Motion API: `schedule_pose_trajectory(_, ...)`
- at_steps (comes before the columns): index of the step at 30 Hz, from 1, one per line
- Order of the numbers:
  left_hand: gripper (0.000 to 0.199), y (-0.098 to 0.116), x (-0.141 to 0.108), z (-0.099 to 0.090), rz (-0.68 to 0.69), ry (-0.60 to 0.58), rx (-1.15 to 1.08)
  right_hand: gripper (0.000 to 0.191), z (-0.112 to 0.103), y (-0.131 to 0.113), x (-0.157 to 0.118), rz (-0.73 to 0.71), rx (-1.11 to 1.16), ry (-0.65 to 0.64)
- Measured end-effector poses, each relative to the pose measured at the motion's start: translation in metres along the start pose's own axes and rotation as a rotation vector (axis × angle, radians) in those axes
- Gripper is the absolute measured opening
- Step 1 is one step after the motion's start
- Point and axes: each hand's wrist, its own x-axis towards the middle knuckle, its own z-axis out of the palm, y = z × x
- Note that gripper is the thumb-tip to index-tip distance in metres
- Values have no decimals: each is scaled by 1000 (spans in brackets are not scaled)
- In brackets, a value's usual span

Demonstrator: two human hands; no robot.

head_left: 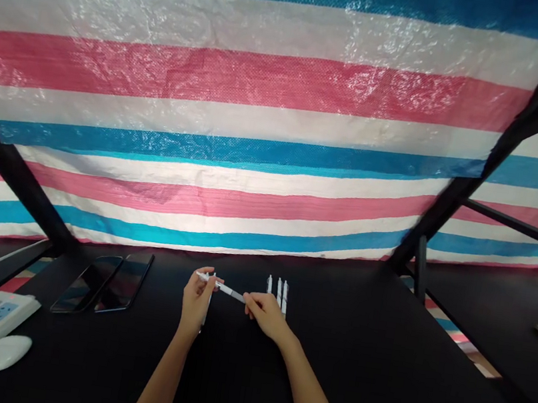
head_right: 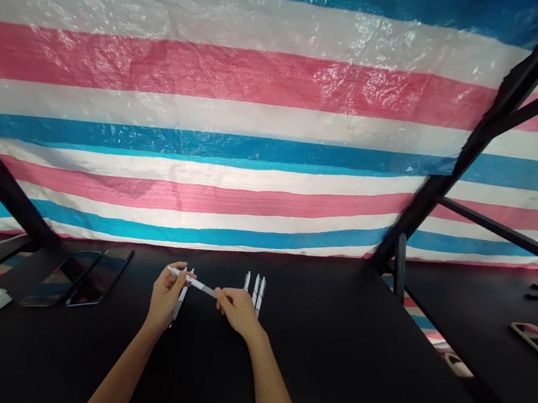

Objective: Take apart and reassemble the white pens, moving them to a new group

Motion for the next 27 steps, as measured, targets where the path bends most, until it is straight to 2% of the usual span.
schedule_pose_trajectory(3,74,5,-5,6,-62,-29,-106,45,3,0,-1,-47,-26,-50)
schedule_pose_trajectory(6,87,8,-6,11,-111,-44,-181,44,-2,2,0,-65,-7,5)
schedule_pose_trajectory(11,81,10,5,19,-137,-161,-151,47,-20,13,4,14,70,267)
schedule_pose_trajectory(14,76,12,12,18,-122,-202,-105,51,-27,20,6,14,104,403)
schedule_pose_trajectory(21,56,8,12,0,-134,-170,-37,53,-27,31,7,64,89,488)
schedule_pose_trajectory(24,53,5,12,2,-145,-180,-36,54,-26,33,7,87,100,504)
schedule_pose_trajectory(27,58,3,10,8,-135,-221,-11,54,-25,34,7,94,131,521)
